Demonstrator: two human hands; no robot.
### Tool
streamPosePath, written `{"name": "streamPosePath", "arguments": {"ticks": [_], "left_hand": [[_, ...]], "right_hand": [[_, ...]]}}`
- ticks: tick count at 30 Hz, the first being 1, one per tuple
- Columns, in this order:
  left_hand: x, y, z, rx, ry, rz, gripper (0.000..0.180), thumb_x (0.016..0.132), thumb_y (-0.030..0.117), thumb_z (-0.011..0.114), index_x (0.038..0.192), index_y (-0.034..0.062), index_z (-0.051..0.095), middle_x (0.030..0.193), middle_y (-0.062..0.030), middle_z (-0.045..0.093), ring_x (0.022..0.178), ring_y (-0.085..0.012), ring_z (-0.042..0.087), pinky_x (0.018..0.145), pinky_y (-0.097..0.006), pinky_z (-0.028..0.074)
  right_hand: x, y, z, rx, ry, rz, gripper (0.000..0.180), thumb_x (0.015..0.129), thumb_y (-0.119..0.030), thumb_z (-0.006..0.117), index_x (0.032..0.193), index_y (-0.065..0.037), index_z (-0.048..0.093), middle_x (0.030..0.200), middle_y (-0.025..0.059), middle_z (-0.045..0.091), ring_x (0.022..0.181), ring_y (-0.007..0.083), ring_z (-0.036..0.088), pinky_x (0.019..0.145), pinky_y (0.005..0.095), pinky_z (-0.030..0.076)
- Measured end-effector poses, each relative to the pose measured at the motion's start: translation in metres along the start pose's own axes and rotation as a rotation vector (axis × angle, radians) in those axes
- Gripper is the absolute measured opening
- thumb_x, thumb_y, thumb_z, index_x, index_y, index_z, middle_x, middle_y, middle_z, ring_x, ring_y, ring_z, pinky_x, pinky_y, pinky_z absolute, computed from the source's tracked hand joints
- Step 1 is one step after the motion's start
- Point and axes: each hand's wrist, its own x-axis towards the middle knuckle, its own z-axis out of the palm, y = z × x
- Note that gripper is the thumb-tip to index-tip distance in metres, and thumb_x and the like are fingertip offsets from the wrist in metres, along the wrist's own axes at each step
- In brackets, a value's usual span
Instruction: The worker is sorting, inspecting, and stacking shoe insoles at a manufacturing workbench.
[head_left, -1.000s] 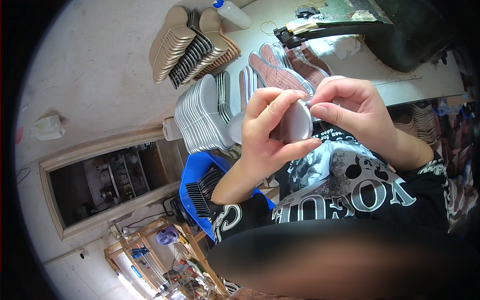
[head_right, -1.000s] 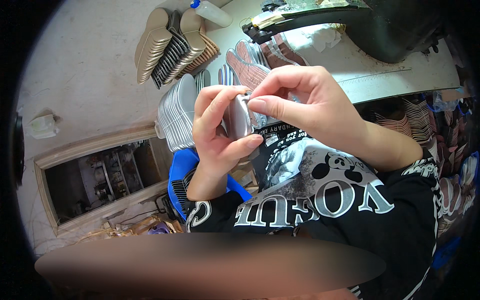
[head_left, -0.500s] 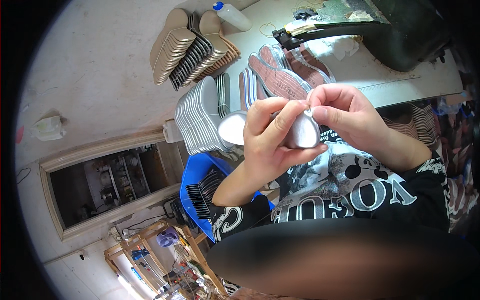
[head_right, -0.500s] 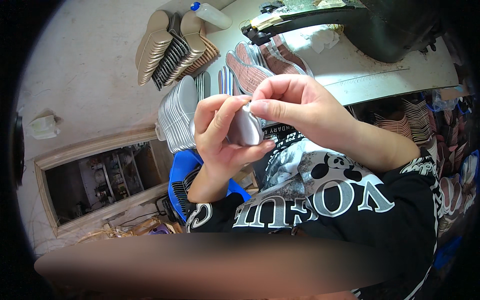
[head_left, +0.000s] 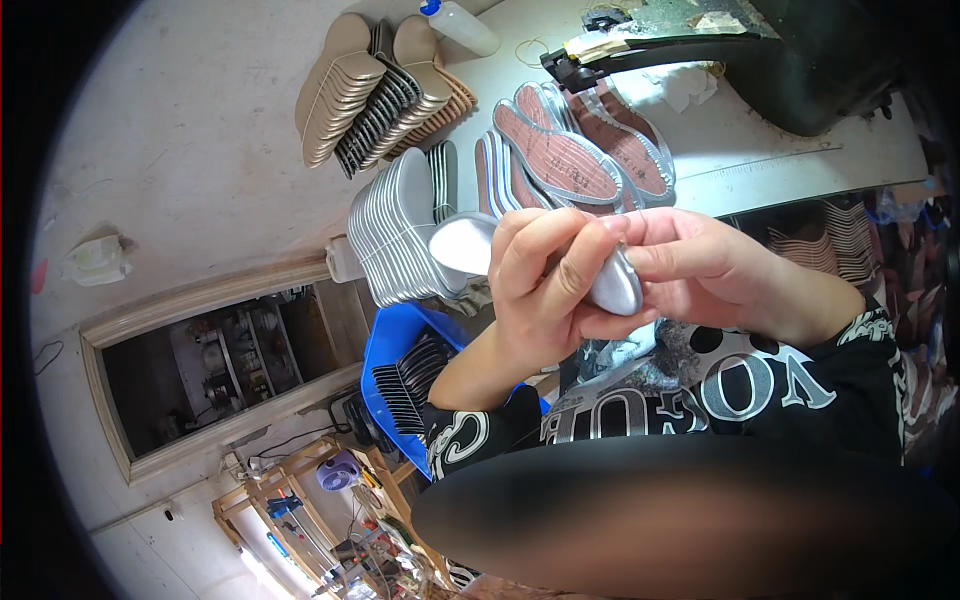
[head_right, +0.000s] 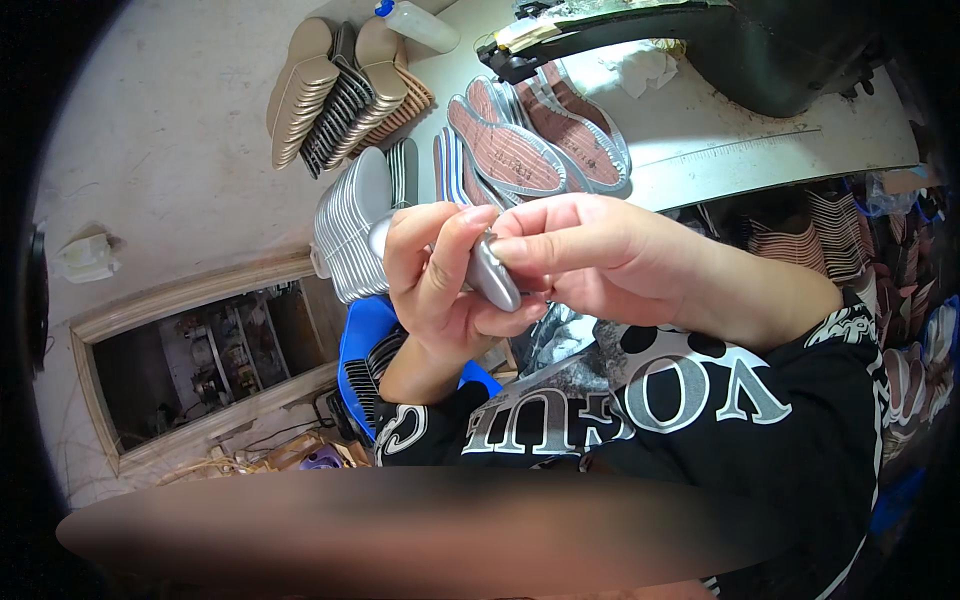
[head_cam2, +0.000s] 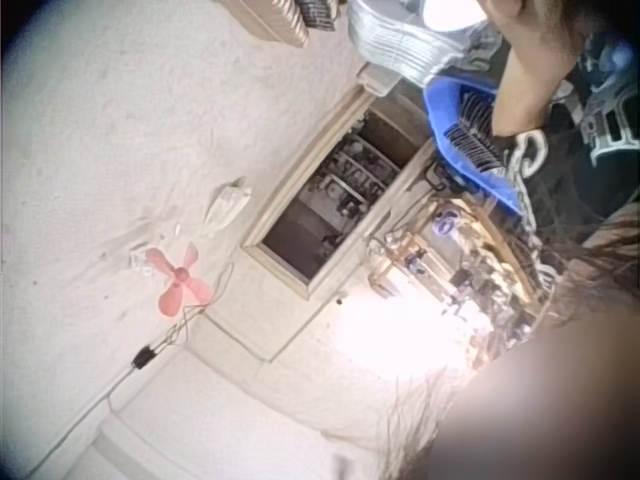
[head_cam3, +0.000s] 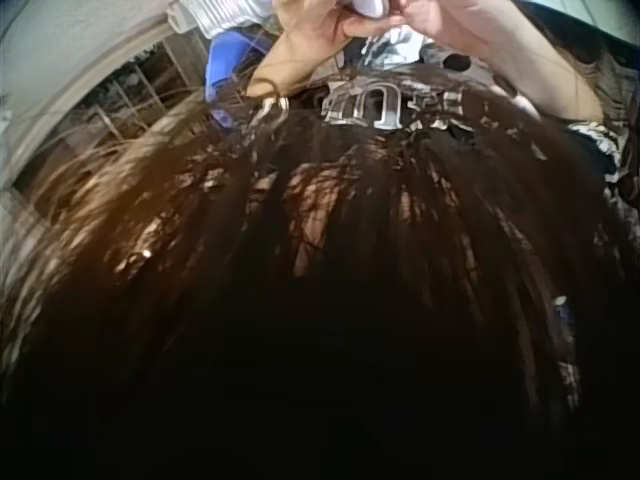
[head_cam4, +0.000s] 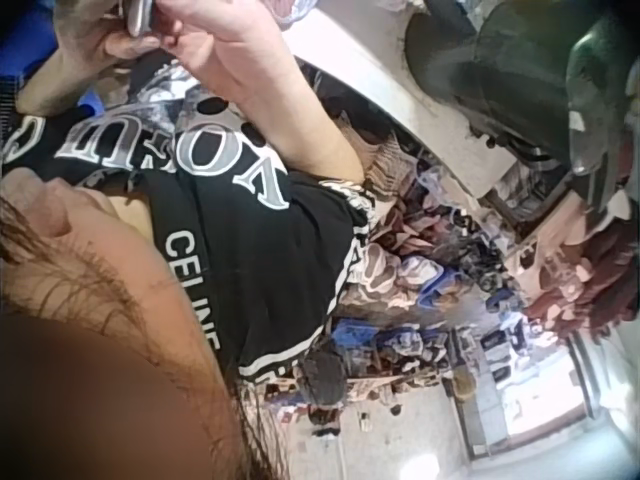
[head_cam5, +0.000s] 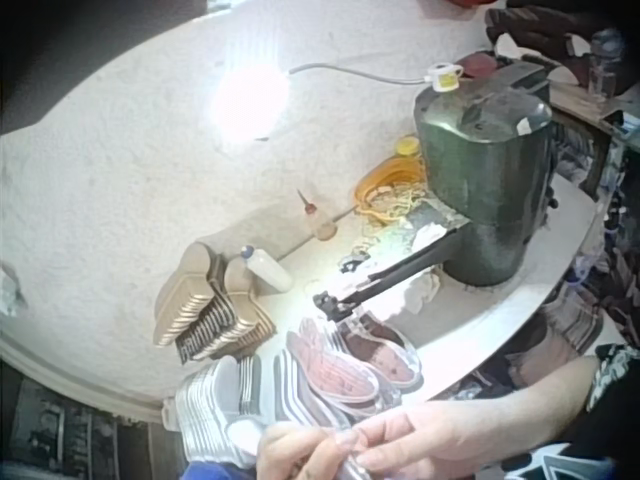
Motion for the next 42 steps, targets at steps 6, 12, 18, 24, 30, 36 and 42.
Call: {"name": "streamPosePath", "arguments": {"ticks": [6, 12, 18, 24, 30, 36, 42], "left_hand": [[0.008, -0.003, -0.009, -0.094, -0.058, -0.001, 0.068, 0.063, 0.044, 0.077, 0.114, 0.0009, 0.061, 0.103, -0.01, 0.055, 0.085, -0.024, 0.054, 0.073, -0.034, 0.045], [0.005, -0.009, -0.013, -0.817, -0.196, -0.504, 0.071, 0.087, 0.055, 0.051, 0.122, -0.0071, 0.052, 0.11, -0.0165, 0.052, 0.091, -0.0201, 0.053, 0.08, -0.031, 0.042], [0.004, -0.001, -0.011, -1.312, -0.321, -0.816, 0.083, 0.089, 0.067, 0.038, 0.119, -0.0087, 0.05, 0.1, -0.0117, 0.055, 0.087, -0.0158, 0.054, 0.078, -0.028, 0.044], [0.001, 0.003, -0.007, -1.425, -0.233, -0.995, 0.082, 0.091, 0.067, 0.033, 0.114, -0.0097, 0.05, 0.097, -0.0182, 0.06, 0.078, -0.0232, 0.062, 0.068, -0.035, 0.053], [0.003, 0.005, -0.007, -1.402, -0.18, -1.054, 0.077, 0.093, 0.064, 0.028, 0.111, -0.0077, 0.051, 0.092, -0.0174, 0.061, 0.071, -0.0232, 0.063, 0.062, -0.034, 0.054], [0.004, -0.001, -0.004, -1.412, -0.199, -1.006, 0.072, 0.096, 0.061, 0.025, 0.111, -0.0041, 0.052, 0.091, -0.0131, 0.061, 0.072, -0.0189, 0.061, 0.065, -0.031, 0.054], [0.004, 0.003, -0.002, -1.506, -0.106, -1.006, 0.077, 0.094, 0.063, 0.023, 0.115, -0.0048, 0.051, 0.087, -0.0135, 0.06, 0.074, -0.0196, 0.061, 0.068, -0.032, 0.053]], "right_hand": [[0.0, 0.004, 0.0, -0.224, -0.017, 0.057, 0.03, 0.094, -0.036, 0.056, 0.1, -0.006, 0.057, 0.09, -0.0029, 0.056, 0.08, 0.0051, 0.049, 0.072, 0.0214, 0.038], [-0.015, -0.038, 0.008, -1.116, 0.16, -0.186, 0.019, 0.093, -0.021, 0.06, 0.087, -0.004, 0.055, 0.076, -0.0057, 0.05, 0.066, 0.0019, 0.043, 0.056, 0.0197, 0.032], [0.007, -0.051, 0.002, -0.845, 0.051, -0.433, 0.012, 0.086, -0.009, 0.066, 0.085, 0.002, 0.067, 0.088, 0.0038, 0.057, 0.075, 0.0078, 0.053, 0.066, 0.021, 0.043], [0.011, -0.059, -0.01, -0.953, -0.038, -0.381, 0.014, 0.087, -0.01, 0.067, 0.093, 0.003, 0.068, 0.079, 0.0035, 0.063, 0.071, 0.0086, 0.059, 0.065, 0.0234, 0.048], [0.01, -0.047, -0.002, -0.876, 0.098, -0.339, 0.01, 0.084, -0.005, 0.066, 0.087, 0.004, 0.065, 0.08, 0.0032, 0.054, 0.071, 0.0094, 0.052, 0.06, 0.0212, 0.04], [0.008, -0.034, 0.0, -1.416, 0.198, -0.677, 0.01, 0.091, -0.007, 0.059, 0.087, 0.002, 0.058, 0.076, 0.0038, 0.052, 0.063, 0.0077, 0.06, 0.053, 0.0217, 0.045], [0.008, -0.026, 0.003, -1.295, 0.288, -0.831, 0.011, 0.086, -0.008, 0.065, 0.09, 0.0, 0.059, 0.079, 0.0047, 0.053, 0.064, 0.009, 0.056, 0.058, 0.0219, 0.043]]}}
